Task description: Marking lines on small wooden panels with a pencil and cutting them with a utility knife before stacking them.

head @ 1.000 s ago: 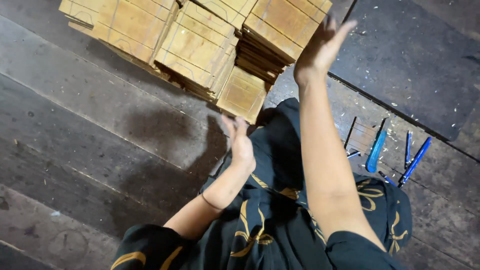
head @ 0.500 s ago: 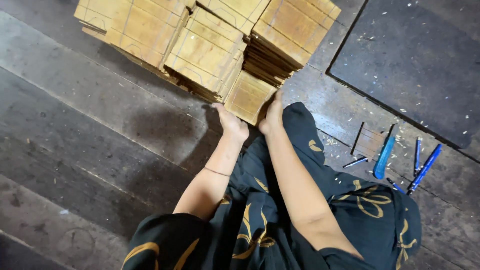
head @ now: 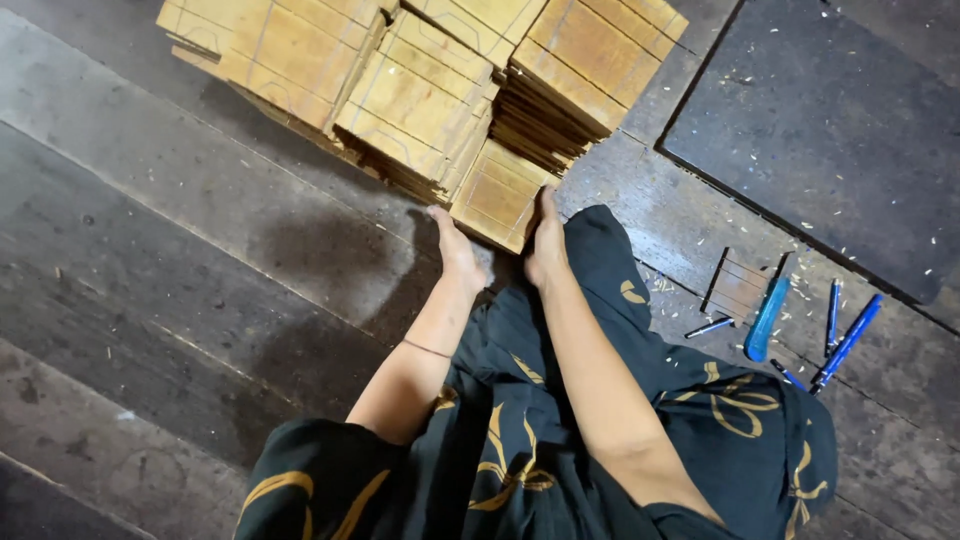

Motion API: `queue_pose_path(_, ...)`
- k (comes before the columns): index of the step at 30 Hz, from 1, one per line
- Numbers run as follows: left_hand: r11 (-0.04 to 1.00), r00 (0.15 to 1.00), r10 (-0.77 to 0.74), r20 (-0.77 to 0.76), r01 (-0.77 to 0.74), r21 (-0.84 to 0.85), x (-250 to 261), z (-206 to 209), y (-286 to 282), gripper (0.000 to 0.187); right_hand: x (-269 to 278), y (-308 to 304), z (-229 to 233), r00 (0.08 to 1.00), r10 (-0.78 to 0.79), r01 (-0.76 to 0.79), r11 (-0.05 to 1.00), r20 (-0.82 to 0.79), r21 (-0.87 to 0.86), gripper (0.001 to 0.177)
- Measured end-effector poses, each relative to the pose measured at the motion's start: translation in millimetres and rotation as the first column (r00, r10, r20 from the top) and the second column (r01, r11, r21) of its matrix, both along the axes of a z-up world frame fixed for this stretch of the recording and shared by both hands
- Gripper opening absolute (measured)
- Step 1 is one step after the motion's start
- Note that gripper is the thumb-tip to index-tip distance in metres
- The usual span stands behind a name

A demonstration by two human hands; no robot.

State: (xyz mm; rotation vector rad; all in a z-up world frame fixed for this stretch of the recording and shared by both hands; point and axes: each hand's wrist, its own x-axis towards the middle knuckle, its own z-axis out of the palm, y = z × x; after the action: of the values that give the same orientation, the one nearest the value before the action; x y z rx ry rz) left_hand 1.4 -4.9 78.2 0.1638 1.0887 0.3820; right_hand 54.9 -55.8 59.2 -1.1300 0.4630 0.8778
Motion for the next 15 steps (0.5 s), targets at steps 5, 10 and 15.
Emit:
queue_pose_path(5,0.840,0.975,-0.110,-0.192,0.195,0.506,-13.6,-67.4,-17.5,0.078,-5.6,-25.0,-115.8,0.977,0.100,-0.067,0.983,0.189,-0.172,0.081)
queue_pose_path(10,0.793,0.930,-0.223,-0.293,0.348,0.501,-10.9,-69.2,-18.0,0.081,14.3,-34.1,-192.4,0.972,0.075,-0.038,0.985,0.220,-0.168,0.066)
queue_pose_path(15,0.798,0.928,-0.245,-0.280,0.357,0.485,-18.1,-57.5,-17.2,0.082,13.4,-28.4,-170.7,0.971,0.013,0.027,0.986,0.237,-0.163,0.052)
